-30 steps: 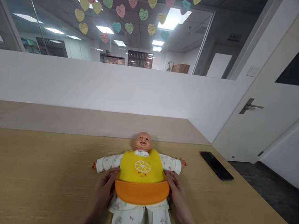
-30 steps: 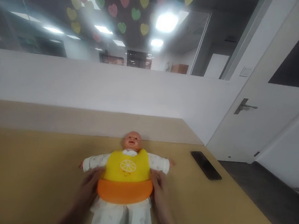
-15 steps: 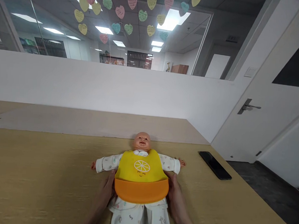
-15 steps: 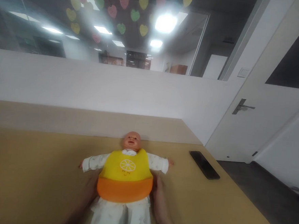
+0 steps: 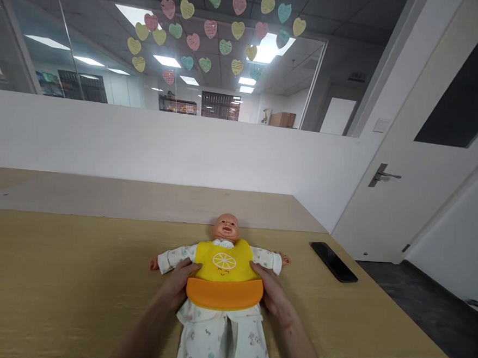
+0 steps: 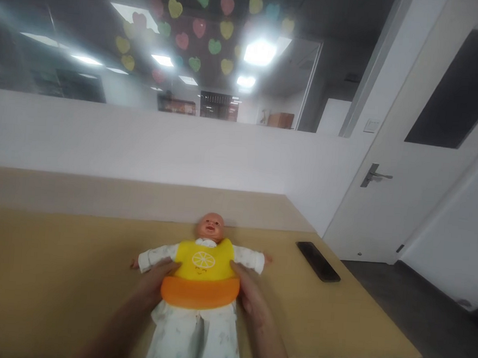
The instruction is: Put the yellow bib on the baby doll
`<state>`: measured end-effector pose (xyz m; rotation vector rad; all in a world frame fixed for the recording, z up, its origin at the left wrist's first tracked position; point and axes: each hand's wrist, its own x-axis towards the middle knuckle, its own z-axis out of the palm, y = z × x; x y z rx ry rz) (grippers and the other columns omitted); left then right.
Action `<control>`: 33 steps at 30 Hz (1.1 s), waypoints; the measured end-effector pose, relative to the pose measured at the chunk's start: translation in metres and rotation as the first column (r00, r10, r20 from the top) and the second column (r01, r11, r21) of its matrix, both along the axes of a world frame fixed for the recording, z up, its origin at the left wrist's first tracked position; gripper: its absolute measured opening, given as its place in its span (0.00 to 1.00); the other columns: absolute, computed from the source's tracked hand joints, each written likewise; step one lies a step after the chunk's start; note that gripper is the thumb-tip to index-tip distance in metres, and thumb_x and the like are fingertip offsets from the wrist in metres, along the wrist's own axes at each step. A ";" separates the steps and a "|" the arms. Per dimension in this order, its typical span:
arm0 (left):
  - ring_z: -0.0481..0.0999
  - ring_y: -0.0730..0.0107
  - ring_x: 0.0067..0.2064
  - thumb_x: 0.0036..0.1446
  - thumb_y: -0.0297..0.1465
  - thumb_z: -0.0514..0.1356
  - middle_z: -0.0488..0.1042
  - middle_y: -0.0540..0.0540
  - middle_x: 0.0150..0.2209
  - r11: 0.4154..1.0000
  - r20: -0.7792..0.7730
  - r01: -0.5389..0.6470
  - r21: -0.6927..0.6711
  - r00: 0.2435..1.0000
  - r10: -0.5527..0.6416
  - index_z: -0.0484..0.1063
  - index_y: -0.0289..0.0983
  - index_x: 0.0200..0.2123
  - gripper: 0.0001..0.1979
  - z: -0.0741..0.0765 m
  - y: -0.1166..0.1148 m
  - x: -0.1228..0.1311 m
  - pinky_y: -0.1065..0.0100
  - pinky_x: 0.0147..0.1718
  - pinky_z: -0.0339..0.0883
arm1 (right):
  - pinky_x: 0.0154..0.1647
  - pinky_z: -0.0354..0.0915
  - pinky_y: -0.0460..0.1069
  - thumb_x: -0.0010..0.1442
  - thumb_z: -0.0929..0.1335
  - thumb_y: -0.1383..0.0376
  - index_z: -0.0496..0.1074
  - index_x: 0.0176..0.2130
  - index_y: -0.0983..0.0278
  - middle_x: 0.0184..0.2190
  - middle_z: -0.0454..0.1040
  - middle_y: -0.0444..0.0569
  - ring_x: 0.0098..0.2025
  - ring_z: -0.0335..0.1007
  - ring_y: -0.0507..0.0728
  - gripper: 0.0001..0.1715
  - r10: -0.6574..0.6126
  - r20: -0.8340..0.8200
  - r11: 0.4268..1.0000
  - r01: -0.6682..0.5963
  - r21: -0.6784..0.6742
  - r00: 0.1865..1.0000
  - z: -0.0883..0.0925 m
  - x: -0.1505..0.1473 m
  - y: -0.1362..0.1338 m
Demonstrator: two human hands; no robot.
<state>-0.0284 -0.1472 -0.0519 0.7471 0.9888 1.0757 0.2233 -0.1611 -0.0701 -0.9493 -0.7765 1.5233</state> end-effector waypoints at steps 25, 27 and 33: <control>0.78 0.43 0.48 0.36 0.29 0.73 0.81 0.38 0.41 0.963 0.353 0.254 0.092 0.896 -0.270 0.76 0.34 0.46 0.29 0.018 -0.171 -0.052 0.52 0.50 0.70 | 0.59 0.62 0.56 0.55 0.73 0.61 0.70 0.52 0.60 0.54 0.71 0.54 0.54 0.68 0.61 0.25 0.043 0.222 0.980 -0.084 0.178 0.974 0.052 -0.023 -0.188; 0.78 0.42 0.49 0.36 0.34 0.75 0.81 0.35 0.42 0.943 0.358 0.318 0.094 0.873 -0.330 0.76 0.32 0.47 0.32 0.012 -0.183 -0.053 0.51 0.51 0.69 | 0.60 0.61 0.57 0.56 0.73 0.61 0.69 0.54 0.59 0.57 0.68 0.54 0.56 0.67 0.61 0.26 0.071 0.249 0.978 -0.117 0.174 0.966 0.049 -0.022 -0.204; 0.78 0.47 0.48 0.41 0.30 0.74 0.79 0.36 0.45 0.975 0.268 0.216 -0.047 0.943 -0.196 0.68 0.35 0.56 0.37 0.002 -0.213 -0.034 0.51 0.53 0.67 | 0.54 0.65 0.57 0.58 0.70 0.57 0.71 0.53 0.61 0.52 0.72 0.55 0.50 0.71 0.63 0.24 0.201 0.552 0.962 -0.270 0.046 0.810 0.028 0.000 -0.238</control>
